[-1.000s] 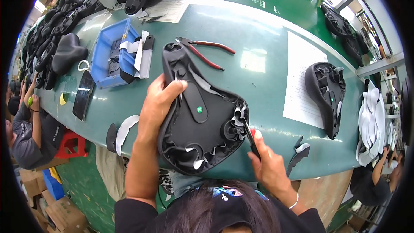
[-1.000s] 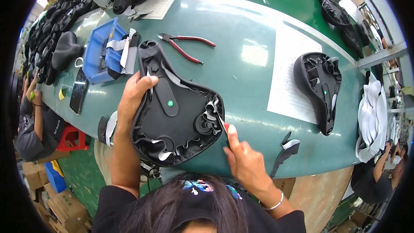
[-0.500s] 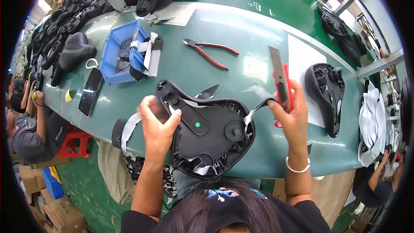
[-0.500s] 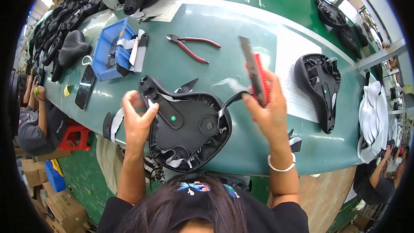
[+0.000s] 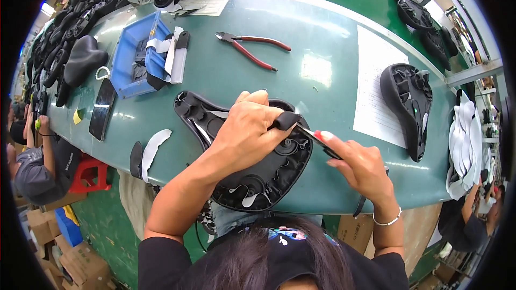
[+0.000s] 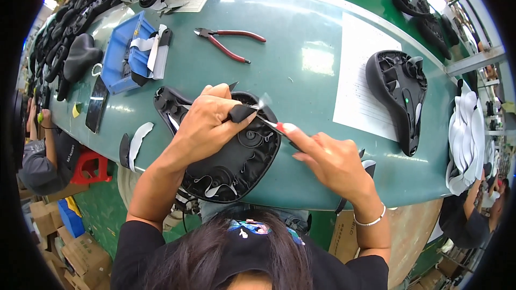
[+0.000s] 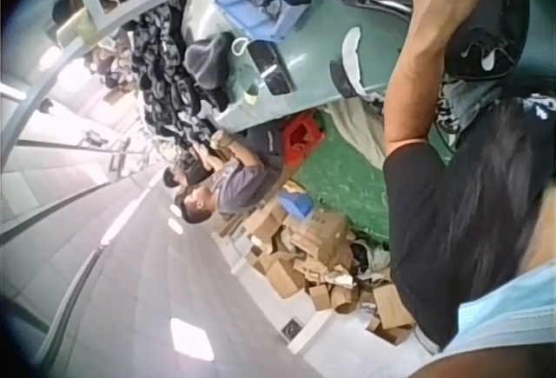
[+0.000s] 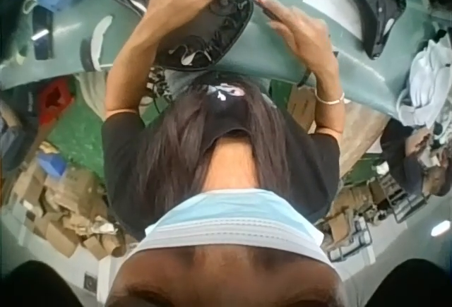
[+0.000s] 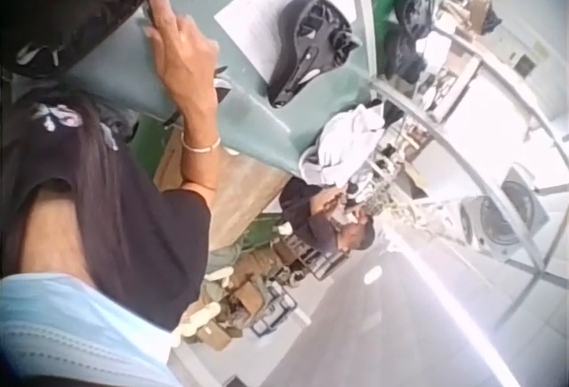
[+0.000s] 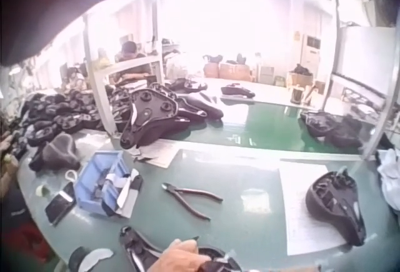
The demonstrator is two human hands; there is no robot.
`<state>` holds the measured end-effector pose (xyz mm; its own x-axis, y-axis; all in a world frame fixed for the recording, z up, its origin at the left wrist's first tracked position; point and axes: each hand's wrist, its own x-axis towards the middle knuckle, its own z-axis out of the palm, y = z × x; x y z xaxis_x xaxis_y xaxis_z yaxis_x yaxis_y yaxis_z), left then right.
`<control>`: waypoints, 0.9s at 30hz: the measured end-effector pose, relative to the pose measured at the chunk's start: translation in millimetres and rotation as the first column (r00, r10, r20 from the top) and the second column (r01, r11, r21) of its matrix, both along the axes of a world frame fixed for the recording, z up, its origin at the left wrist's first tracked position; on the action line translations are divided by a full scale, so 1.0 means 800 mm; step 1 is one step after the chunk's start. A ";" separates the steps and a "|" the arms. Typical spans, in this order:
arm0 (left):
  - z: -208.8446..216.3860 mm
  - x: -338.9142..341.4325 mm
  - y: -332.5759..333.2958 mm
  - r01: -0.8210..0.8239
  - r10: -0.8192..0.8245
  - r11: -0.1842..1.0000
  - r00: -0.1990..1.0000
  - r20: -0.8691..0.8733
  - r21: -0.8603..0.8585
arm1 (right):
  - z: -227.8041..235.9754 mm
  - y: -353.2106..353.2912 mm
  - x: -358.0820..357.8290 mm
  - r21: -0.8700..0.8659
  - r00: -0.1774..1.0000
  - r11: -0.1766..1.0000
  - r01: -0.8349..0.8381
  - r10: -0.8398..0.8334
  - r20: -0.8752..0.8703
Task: Trim excess material from the edges of bicycle saddles using a utility knife on a factory assembly line.
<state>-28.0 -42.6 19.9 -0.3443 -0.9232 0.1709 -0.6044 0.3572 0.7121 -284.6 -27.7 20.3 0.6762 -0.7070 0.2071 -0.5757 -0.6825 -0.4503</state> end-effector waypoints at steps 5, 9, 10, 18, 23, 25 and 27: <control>0.004 0.009 -0.004 -0.111 0.184 0.964 0.933 -0.310 0.240 | -0.003 0.031 0.014 0.009 0.990 0.994 0.112 -0.111 -0.086; 0.011 0.023 -0.006 0.193 0.224 0.963 -0.169 -0.960 0.191 | 0.003 0.108 0.027 0.201 0.932 0.910 0.363 -0.349 -0.102; 0.012 0.021 0.000 0.222 0.234 0.958 -0.249 -0.940 0.180 | 0.003 0.105 0.033 0.200 0.930 0.908 0.367 -0.353 -0.104; -0.009 0.034 -0.034 -0.006 0.151 0.839 0.963 0.222 -0.545 | 0.018 0.034 0.050 0.107 0.935 0.930 0.351 -0.340 -0.105; -0.028 0.037 -0.038 -0.111 0.161 0.869 0.985 0.064 -0.483 | -0.008 0.018 0.042 -0.013 0.955 0.967 0.254 -0.249 0.160; -0.026 0.034 -0.046 -0.090 0.118 0.844 0.993 0.019 -0.529 | -0.019 0.008 0.047 -0.058 0.962 0.963 0.265 -0.261 0.075; -0.022 0.032 -0.046 -0.106 0.100 0.837 0.994 -0.041 -0.536 | -0.020 0.009 0.051 -0.097 0.963 0.959 0.267 -0.269 -0.010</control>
<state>-2.1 -79.0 1.9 -0.2474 -0.7158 0.6531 -0.6525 0.6213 0.4338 -243.4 -20.3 4.7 0.4699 -0.8411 0.2677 -0.7525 -0.5403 -0.3766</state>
